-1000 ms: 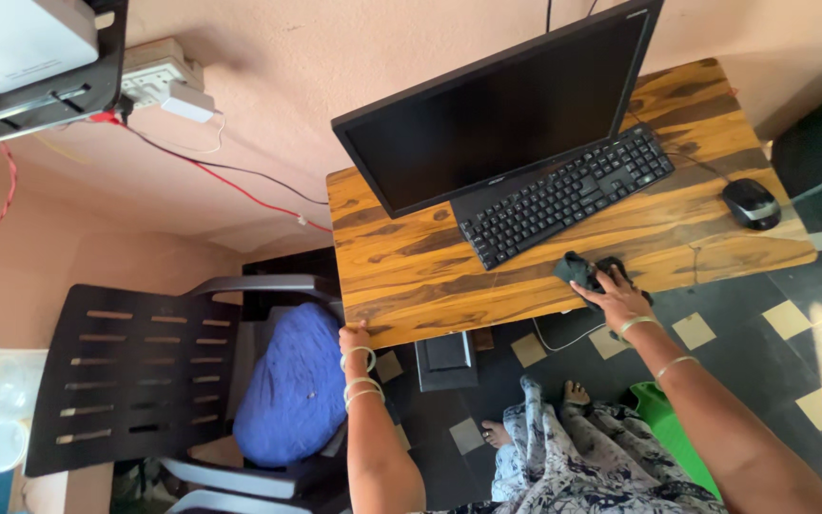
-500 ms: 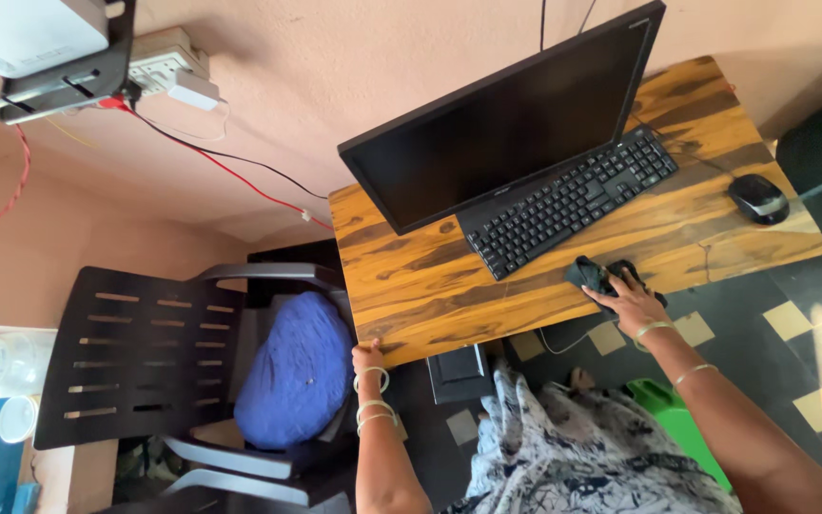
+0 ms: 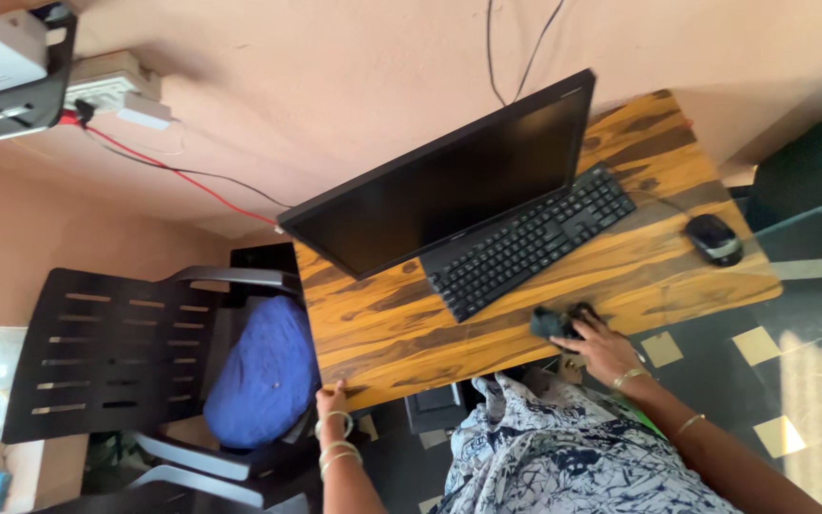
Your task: The person wipes a wooden desk surface, keyboard, and monitor with a dark cloth. They move the keyboard and mouse aside to clean underneath, then wipe the monitor screen and frame before returning the items to their original positions.
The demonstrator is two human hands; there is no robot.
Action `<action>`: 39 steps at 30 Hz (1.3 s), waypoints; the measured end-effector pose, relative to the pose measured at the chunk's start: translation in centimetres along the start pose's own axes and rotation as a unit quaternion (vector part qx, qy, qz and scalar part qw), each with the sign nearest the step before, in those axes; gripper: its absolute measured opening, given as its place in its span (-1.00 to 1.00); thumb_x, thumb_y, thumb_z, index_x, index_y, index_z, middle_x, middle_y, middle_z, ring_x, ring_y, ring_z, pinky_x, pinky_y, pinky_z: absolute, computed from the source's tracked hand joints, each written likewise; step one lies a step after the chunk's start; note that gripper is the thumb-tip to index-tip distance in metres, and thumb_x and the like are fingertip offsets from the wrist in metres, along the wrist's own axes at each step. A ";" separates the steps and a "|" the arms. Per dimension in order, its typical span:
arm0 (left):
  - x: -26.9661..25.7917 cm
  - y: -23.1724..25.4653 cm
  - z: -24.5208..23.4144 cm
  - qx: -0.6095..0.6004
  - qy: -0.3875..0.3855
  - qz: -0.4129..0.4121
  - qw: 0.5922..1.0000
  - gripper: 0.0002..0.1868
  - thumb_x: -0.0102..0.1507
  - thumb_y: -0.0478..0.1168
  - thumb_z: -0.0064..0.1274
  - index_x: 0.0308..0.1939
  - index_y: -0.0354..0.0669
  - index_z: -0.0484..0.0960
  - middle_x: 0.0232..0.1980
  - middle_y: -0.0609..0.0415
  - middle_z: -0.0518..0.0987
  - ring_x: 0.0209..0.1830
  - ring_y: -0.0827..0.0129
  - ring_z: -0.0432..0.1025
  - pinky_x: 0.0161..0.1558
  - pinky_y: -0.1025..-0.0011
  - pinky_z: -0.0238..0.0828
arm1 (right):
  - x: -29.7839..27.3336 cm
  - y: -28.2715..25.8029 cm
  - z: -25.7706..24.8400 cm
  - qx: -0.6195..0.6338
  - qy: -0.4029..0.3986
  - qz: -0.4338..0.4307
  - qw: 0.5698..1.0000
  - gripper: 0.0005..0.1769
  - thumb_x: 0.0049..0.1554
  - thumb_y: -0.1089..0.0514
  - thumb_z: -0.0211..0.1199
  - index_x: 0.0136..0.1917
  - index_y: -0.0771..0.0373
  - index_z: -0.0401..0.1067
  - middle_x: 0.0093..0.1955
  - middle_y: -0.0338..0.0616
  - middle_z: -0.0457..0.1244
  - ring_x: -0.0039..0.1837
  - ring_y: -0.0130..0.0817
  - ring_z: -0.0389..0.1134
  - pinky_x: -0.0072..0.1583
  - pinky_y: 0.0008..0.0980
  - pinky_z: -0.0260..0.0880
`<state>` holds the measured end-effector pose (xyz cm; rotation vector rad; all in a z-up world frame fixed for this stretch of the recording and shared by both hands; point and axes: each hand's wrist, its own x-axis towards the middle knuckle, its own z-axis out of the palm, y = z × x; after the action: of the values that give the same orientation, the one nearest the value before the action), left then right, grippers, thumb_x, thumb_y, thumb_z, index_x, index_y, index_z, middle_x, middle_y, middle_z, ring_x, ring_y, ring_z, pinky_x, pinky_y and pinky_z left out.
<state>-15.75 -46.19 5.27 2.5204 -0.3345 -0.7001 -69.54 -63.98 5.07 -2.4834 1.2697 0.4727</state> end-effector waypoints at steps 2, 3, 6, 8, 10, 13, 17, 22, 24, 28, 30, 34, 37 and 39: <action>0.2 1.2 -0.5 0.035 0.004 -0.018 0.999 -0.23 0.20 0.15 0.27 0.20 -0.45 0.48 0.15 -0.37 0.60 0.17 -0.13 0.50 0.22 0.12 0.40 | 0.0 1.8 -0.3 0.078 0.028 -0.011 0.997 -0.25 0.17 0.29 0.12 0.39 -0.61 0.24 0.57 -0.26 0.06 0.50 -0.18 0.15 0.01 -0.41 0.56; 0.1 1.9 -0.4 0.053 0.006 -0.027 0.998 -0.20 0.19 0.17 0.27 0.23 -0.45 0.47 0.18 -0.38 0.59 0.20 -0.13 0.49 0.25 0.13 0.40 | -0.1 2.6 -0.8 0.123 0.051 -0.011 0.991 -0.32 0.17 0.24 0.15 0.38 -0.56 0.29 0.49 -0.19 0.13 0.38 -0.19 0.25 -0.01 -0.39 0.55; -1.2 3.6 -0.4 0.156 0.016 -0.123 0.980 -0.10 0.25 0.30 0.09 0.46 -0.22 0.24 0.48 -0.32 0.28 0.43 -0.19 0.23 0.35 -0.03 0.23 | -1.7 6.0 -3.1 0.243 0.217 -0.003 0.945 -0.43 0.13 0.19 0.20 0.37 -0.24 0.36 0.30 -0.06 0.26 0.18 -0.16 0.36 0.01 -0.27 0.48; -3.0 5.4 0.3 0.144 0.038 -0.182 0.972 -0.01 0.26 0.31 0.02 0.60 -0.12 0.05 0.57 -0.31 0.14 0.56 -0.16 0.09 0.44 -0.09 0.16 | -2.7 9.4 -5.3 0.337 0.266 0.116 0.896 -0.44 0.14 0.16 0.18 0.42 0.00 0.29 0.27 -0.03 0.29 0.04 -0.09 0.38 -0.02 -0.16 0.44; -5.4 7.2 2.2 0.165 0.063 -0.181 0.967 0.06 0.27 0.34 -0.05 0.64 -0.11 -0.11 0.62 -0.32 -0.10 0.63 -0.13 -0.16 0.48 -0.16 -0.06 | -3.4 13.6 -7.1 0.320 0.382 0.200 0.844 -0.32 0.19 0.10 0.24 0.51 0.31 0.18 0.28 0.17 0.23 0.17 0.03 0.36 0.22 -0.04 0.39; -8.9 9.6 7.0 0.234 0.083 -0.083 0.965 0.10 0.28 0.40 -0.14 0.62 -0.15 -0.26 0.65 -0.28 -0.44 0.66 -0.06 -0.56 0.49 -0.20 -0.48 | -3.7 21.2 -8.5 0.410 0.508 0.237 0.720 -0.16 0.27 0.07 0.32 0.60 0.36 -0.06 0.56 0.31 0.05 0.46 0.07 0.24 0.44 -0.11 0.30; -13.8 12.4 15.5 0.255 0.124 0.036 0.958 -0.01 0.38 0.42 -0.46 0.63 -0.14 -0.35 0.66 -0.19 -0.57 0.65 0.06 -0.66 0.55 -0.15 -0.64 | -3.2 29.4 -7.6 0.528 0.459 0.279 0.658 -0.04 0.14 -0.11 0.46 0.57 0.29 0.04 0.50 0.28 0.13 0.47 -0.01 0.22 0.46 -0.17 0.25; -19.3 14.8 23.2 0.258 0.008 0.095 0.962 0.13 0.35 0.52 -0.57 0.59 -0.31 -0.51 0.63 -0.17 -0.69 0.63 0.08 -0.75 0.53 -0.15 -0.70 | -0.9 31.6 -4.8 0.630 0.213 0.358 0.655 -0.02 0.23 -0.36 0.37 0.64 0.26 0.15 0.56 0.12 0.13 0.46 -0.10 0.17 0.36 -0.26 0.15; -20.8 14.6 24.0 0.296 -0.077 0.083 0.948 0.28 0.26 0.61 -0.45 0.57 -0.34 -0.56 0.62 -0.24 -0.71 0.62 0.02 -0.79 0.52 -0.18 -0.74 | -0.3 31.3 -4.4 0.650 0.189 0.365 0.640 -0.02 0.19 -0.39 0.38 0.56 0.32 0.21 0.47 0.11 0.20 0.37 -0.12 0.26 0.31 -0.29 0.24; -20.8 14.4 24.0 0.312 -0.114 0.091 0.939 0.47 0.12 0.68 -0.22 0.58 -0.34 -0.58 0.63 -0.32 -0.68 0.62 -0.10 -0.81 0.48 -0.27 -0.73 | 0.1 30.1 -4.1 0.612 0.168 0.403 0.659 -0.08 0.05 -0.36 0.43 0.36 0.42 0.40 0.24 0.10 0.34 0.19 -0.08 0.40 0.19 -0.20 0.37; -20.4 14.3 23.7 0.306 -0.125 0.086 0.940 0.48 0.11 0.68 -0.19 0.57 -0.31 -0.58 0.63 -0.31 -0.68 0.62 -0.09 -0.81 0.48 -0.27 -0.73 | 0.3 29.4 -4.2 0.571 0.174 0.423 0.682 -0.12 0.06 -0.37 0.44 0.30 0.42 0.44 0.19 0.13 0.36 0.16 -0.04 0.41 0.16 -0.16 0.36; -19.7 13.4 23.0 0.303 -0.133 0.096 0.939 0.50 0.08 0.69 -0.16 0.58 -0.29 -0.57 0.64 -0.29 -0.66 0.64 -0.07 -0.80 0.50 -0.28 -0.70 | 0.2 27.9 -3.8 0.524 0.208 0.412 0.716 -0.17 0.15 -0.38 0.42 0.25 0.45 0.48 0.15 0.22 0.37 0.15 0.02 0.41 0.16 -0.14 0.34; -19.5 12.6 22.2 0.297 -0.135 0.111 0.939 0.52 0.06 0.70 -0.13 0.59 -0.24 -0.58 0.64 -0.28 -0.67 0.64 -0.05 -0.79 0.50 -0.27 -0.67 | -0.4 26.9 -3.8 0.518 0.233 0.391 0.724 -0.21 0.16 -0.37 0.43 0.22 0.43 0.51 0.13 0.19 0.37 0.11 -0.04 0.40 0.14 -0.16 0.31; -19.2 12.2 21.8 0.311 -0.151 0.110 0.932 0.52 0.06 0.69 -0.13 0.59 -0.24 -0.60 0.64 -0.27 -0.68 0.63 -0.06 -0.80 0.50 -0.27 -0.67 | -1.1 26.1 -3.7 0.533 0.237 0.390 0.713 -0.22 0.15 -0.36 0.44 0.19 0.43 0.52 0.10 0.14 0.38 0.09 -0.13 0.38 0.11 -0.19 0.31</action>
<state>-44.77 -58.34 3.41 2.8716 -1.0811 -1.0160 -91.02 -79.35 5.59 -1.0129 1.9683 -0.6639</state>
